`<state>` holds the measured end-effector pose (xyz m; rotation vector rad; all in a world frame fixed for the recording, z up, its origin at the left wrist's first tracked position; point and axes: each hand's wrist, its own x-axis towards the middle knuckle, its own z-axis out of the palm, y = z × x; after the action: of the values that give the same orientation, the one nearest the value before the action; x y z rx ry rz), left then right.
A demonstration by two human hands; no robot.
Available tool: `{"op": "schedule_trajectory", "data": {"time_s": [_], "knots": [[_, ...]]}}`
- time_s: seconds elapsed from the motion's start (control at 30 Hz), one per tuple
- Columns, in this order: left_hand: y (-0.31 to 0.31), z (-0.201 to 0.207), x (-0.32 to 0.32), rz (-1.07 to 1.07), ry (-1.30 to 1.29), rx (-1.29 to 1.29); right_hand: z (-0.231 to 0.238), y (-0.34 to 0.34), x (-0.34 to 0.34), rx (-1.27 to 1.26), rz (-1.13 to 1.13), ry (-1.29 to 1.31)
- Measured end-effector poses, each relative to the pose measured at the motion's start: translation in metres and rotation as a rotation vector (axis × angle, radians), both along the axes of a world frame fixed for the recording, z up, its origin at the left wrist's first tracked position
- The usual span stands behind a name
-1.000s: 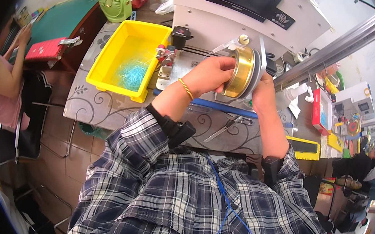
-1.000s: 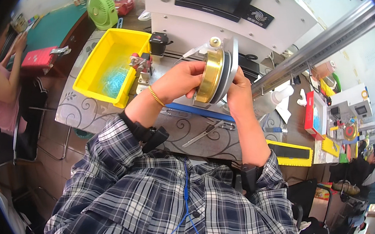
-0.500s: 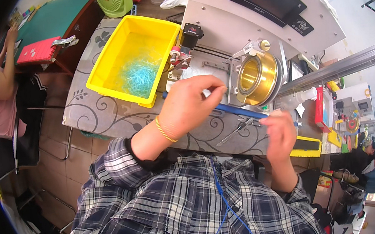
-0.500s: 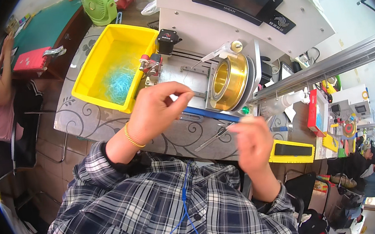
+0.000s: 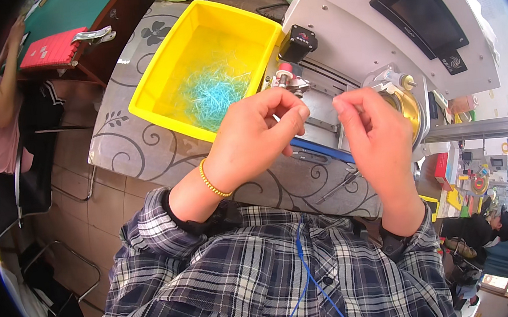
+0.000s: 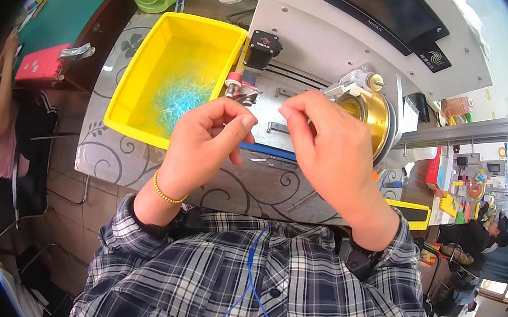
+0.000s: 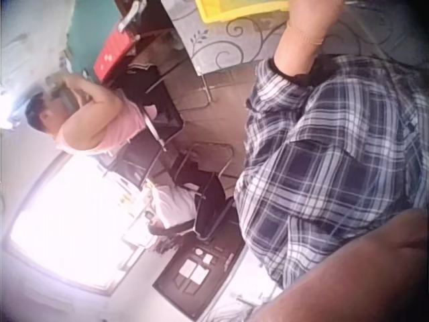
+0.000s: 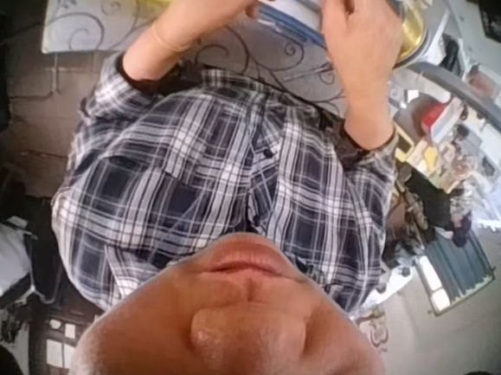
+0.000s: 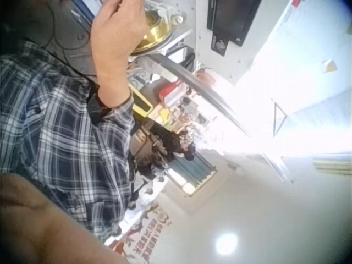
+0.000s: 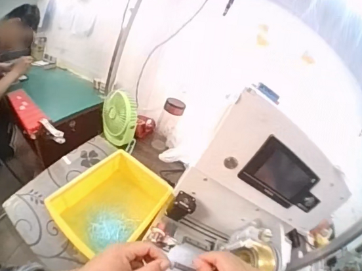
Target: Manually wind thread or wire onto a spool using a specialized mechanical winding machine.
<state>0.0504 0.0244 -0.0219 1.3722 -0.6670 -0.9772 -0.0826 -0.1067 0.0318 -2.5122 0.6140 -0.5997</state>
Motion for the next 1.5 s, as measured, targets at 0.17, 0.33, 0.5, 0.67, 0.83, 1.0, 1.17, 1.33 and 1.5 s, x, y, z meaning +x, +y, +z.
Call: {"op": "schedule_trajectory", "data": {"time_s": [0.17,0.33,0.5,0.67,0.83,1.0,1.17,1.33,1.5], "knots": [[0.009,0.0,-0.009,-0.083,-0.062,0.024,-0.001,-0.006,0.014,0.005,0.008,-0.006],[0.009,-0.003,-0.02,-0.188,-0.121,-0.027,-0.01,-0.013,0.017,0.01,0.015,0.063],[0.004,-0.01,-0.029,-0.265,-0.262,-0.078,-0.006,-0.01,0.017,0.01,-0.002,0.081],[-0.002,-0.011,-0.035,-0.312,-0.339,-0.077,-0.003,-0.011,0.014,-0.021,-0.001,0.11],[-0.02,-0.014,-0.041,-0.444,0.255,-0.05,0.05,-0.026,0.004,-0.187,-0.085,0.053],[-0.048,-0.021,-0.037,-0.18,0.806,-0.105,0.07,-0.075,-0.002,-0.509,0.068,0.156],[-0.065,-0.02,-0.042,0.02,1.021,-0.227,0.066,-0.085,-0.005,-0.542,0.003,0.374],[-0.074,-0.027,-0.047,0.024,0.776,-0.291,0.067,-0.092,-0.01,-0.574,-0.047,0.393],[-0.077,-0.031,-0.05,0.034,0.431,-0.299,0.065,-0.087,-0.015,-0.596,-0.042,0.361]]}}
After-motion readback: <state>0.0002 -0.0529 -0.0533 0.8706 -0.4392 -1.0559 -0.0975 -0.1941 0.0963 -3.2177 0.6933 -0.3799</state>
